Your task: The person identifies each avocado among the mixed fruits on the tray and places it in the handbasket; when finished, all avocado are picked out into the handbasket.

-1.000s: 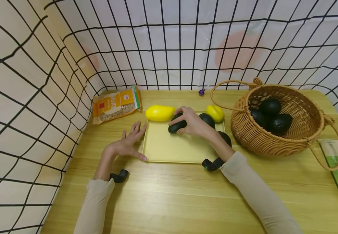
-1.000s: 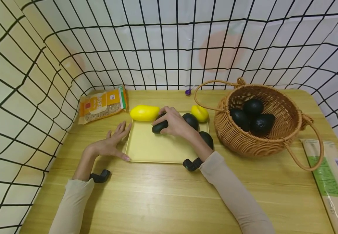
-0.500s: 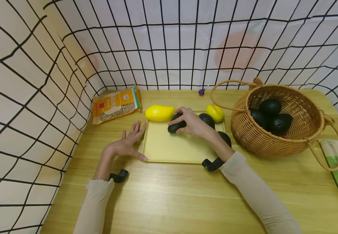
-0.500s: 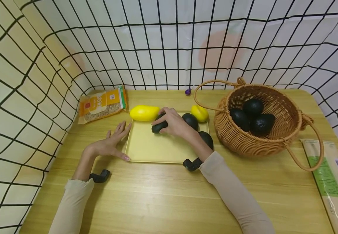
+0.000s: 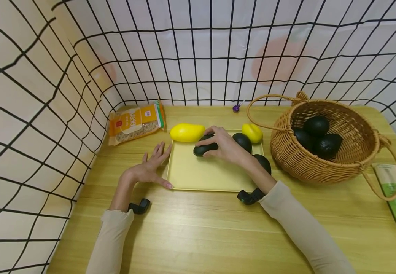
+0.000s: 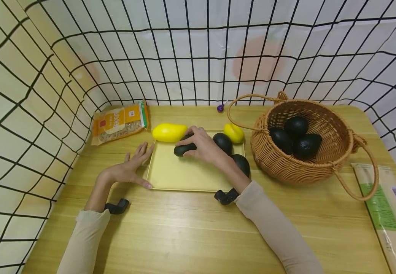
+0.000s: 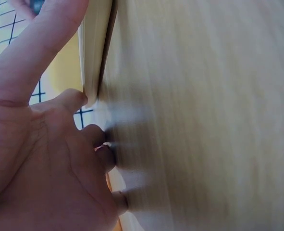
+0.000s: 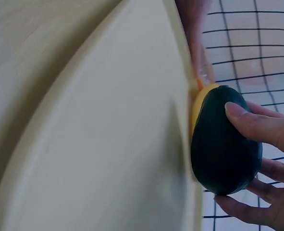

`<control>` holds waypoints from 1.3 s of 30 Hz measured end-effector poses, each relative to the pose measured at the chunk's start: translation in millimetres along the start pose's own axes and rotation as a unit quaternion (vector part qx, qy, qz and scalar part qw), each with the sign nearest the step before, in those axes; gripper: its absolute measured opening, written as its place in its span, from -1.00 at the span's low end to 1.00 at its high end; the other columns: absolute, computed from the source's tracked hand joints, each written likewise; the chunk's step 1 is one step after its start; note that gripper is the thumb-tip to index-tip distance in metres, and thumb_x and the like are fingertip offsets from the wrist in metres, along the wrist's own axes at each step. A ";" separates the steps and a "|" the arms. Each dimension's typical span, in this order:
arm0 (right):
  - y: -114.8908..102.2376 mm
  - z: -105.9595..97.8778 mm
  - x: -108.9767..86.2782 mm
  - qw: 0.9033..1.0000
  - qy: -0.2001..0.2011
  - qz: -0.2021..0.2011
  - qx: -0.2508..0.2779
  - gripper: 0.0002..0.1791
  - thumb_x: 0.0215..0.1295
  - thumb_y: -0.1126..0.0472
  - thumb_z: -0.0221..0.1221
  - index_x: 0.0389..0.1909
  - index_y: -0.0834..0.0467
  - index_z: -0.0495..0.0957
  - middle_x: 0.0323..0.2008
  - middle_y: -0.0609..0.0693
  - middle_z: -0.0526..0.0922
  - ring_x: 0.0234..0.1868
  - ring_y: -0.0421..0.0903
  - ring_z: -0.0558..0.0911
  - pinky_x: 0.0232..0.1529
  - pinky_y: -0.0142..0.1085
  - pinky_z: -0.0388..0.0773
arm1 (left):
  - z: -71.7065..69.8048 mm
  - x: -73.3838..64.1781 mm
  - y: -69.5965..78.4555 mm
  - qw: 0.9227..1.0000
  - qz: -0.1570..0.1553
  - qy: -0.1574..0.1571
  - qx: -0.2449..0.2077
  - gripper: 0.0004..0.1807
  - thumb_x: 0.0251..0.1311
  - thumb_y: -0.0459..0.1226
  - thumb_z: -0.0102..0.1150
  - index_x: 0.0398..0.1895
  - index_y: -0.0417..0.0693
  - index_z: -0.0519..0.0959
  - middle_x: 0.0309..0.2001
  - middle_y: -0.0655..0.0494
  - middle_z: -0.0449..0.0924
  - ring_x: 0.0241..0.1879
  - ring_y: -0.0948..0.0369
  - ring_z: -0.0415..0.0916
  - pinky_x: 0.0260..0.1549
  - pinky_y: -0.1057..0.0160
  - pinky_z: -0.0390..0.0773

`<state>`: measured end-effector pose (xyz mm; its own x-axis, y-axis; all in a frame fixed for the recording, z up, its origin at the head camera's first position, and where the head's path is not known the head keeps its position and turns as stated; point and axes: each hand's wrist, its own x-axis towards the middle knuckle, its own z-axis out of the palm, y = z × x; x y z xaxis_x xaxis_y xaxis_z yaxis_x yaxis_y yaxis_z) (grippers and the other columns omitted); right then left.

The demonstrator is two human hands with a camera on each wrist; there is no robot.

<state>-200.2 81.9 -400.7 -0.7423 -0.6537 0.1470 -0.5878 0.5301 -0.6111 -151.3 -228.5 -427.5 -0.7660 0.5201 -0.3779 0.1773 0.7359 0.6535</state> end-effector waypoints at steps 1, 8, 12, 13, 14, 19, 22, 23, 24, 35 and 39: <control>-1.9 -2.6 -1.3 1.000 0.004 0.002 0.010 -0.57 0.19 0.25 0.47 0.12 0.07 0.75 0.31 0.32 0.50 0.31 0.25 0.42 0.33 0.13 0.41 | -0.1 -0.2 0.6 1.000 -0.001 0.000 0.001 0.53 -0.02 0.03 0.62 0.69 0.03 -0.45 0.61 -0.17 -0.84 0.61 -0.12 -0.86 0.45 -0.42 -0.73; -12.1 -28.6 -17.2 0.996 0.034 0.015 0.078 -0.56 0.23 0.20 0.45 0.16 0.01 0.73 0.34 0.22 0.49 0.35 0.18 0.40 0.33 0.11 0.37 | -0.4 -0.4 2.0 1.000 0.000 0.000 0.000 0.52 -0.01 0.01 0.62 0.69 0.03 -0.46 0.61 -0.16 -0.85 0.61 -0.11 -0.86 0.45 -0.41 -0.74; -14.6 -45.2 -29.4 0.994 0.058 0.007 0.093 -0.57 0.25 0.21 0.44 0.16 0.01 0.73 0.33 0.15 0.49 0.35 0.14 0.41 0.30 0.07 0.39 | -0.7 -1.3 1.8 1.000 0.000 0.002 0.001 0.52 0.00 0.01 0.62 0.69 0.02 -0.46 0.61 -0.17 -0.85 0.61 -0.12 -0.86 0.45 -0.41 -0.73; -15.6 -49.7 -32.8 0.993 0.065 0.005 0.097 -0.57 0.26 0.23 0.44 0.16 0.02 0.73 0.33 0.15 0.49 0.35 0.13 0.41 0.28 0.06 0.40 | -0.7 -1.6 1.8 1.000 0.000 0.002 0.002 0.52 0.00 0.01 0.62 0.69 0.02 -0.46 0.61 -0.17 -0.85 0.61 -0.12 -0.86 0.45 -0.41 -0.73; -16.2 -54.4 -36.3 0.993 0.070 0.003 0.098 -0.57 0.26 0.24 0.43 0.17 0.03 0.73 0.33 0.14 0.49 0.35 0.12 0.41 0.27 0.06 0.41 | -0.7 -1.7 1.7 1.000 0.000 0.002 0.003 0.52 0.00 0.01 0.62 0.69 0.01 -0.46 0.61 -0.17 -0.85 0.61 -0.12 -0.86 0.45 -0.41 -0.73; -20.1 -79.1 -54.3 0.990 0.106 0.020 0.093 -0.59 0.26 0.26 0.42 0.15 0.02 0.74 0.33 0.12 0.47 0.40 0.11 0.36 0.31 0.10 0.37 | -1.0 -1.5 2.4 1.000 0.001 0.001 0.005 0.52 0.00 0.01 0.61 0.69 0.00 -0.45 0.60 -0.17 -0.85 0.61 -0.12 -0.86 0.45 -0.42 -0.73; -19.8 -94.6 -67.1 0.988 0.136 0.018 0.072 -0.58 0.24 0.30 0.43 0.13 0.02 0.75 0.32 0.10 0.49 0.40 0.05 0.37 0.33 -0.04 0.36 | -0.7 -1.1 2.6 1.000 0.002 0.000 0.004 0.52 0.00 0.01 0.61 0.68 0.00 -0.45 0.60 -0.18 -0.85 0.61 -0.13 -0.86 0.45 -0.42 -0.73; -19.3 -99.9 -72.0 0.987 0.149 0.015 0.062 -0.58 0.23 0.32 0.43 0.12 0.01 0.75 0.31 0.08 0.50 0.39 0.02 0.37 0.30 -0.15 0.36 | -0.5 -0.7 2.4 1.000 0.002 0.000 0.003 0.52 0.00 0.02 0.61 0.68 -0.01 -0.45 0.60 -0.18 -0.85 0.61 -0.13 -0.86 0.44 -0.42 -0.73; -18.4 -105.2 -77.1 0.986 0.160 0.014 0.053 -0.56 0.21 0.34 0.43 0.12 0.01 0.75 0.30 0.06 0.51 0.35 -0.01 0.40 0.24 -0.25 0.35 | -0.3 -0.7 2.5 1.000 0.002 0.000 0.003 0.52 0.00 0.01 0.61 0.68 -0.01 -0.46 0.60 -0.18 -0.85 0.61 -0.13 -0.86 0.44 -0.43 -0.73; 11.5 -149.1 -140.9 0.965 0.246 0.091 -0.026 -0.53 0.22 0.35 0.44 0.16 -0.02 0.73 0.30 0.03 0.50 0.24 -0.34 0.35 0.04 -0.54 0.26 | -0.4 -1.5 1.0 1.000 -0.001 0.002 0.007 0.52 0.00 0.00 0.62 0.69 0.00 -0.44 0.61 -0.17 -0.84 0.61 -0.12 -0.86 0.45 -0.42 -0.73; 28.7 -156.9 -164.9 0.955 0.265 0.118 -0.059 -0.51 0.25 0.35 0.42 0.19 -0.03 0.72 0.29 0.08 0.47 0.18 -0.51 0.29 -0.05 -0.58 0.22 | -0.7 -1.5 1.1 1.000 0.001 0.000 0.004 0.52 0.00 0.01 0.62 0.69 -0.01 -0.44 0.61 -0.17 -0.84 0.61 -0.12 -0.87 0.44 -0.43 -0.73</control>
<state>-145.1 289.6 -320.4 -0.8987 -0.1603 0.4082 -0.3934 0.7062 -0.5887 -150.4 -228.8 -425.8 -0.7652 0.5217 -0.3771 0.1838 0.7385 0.6487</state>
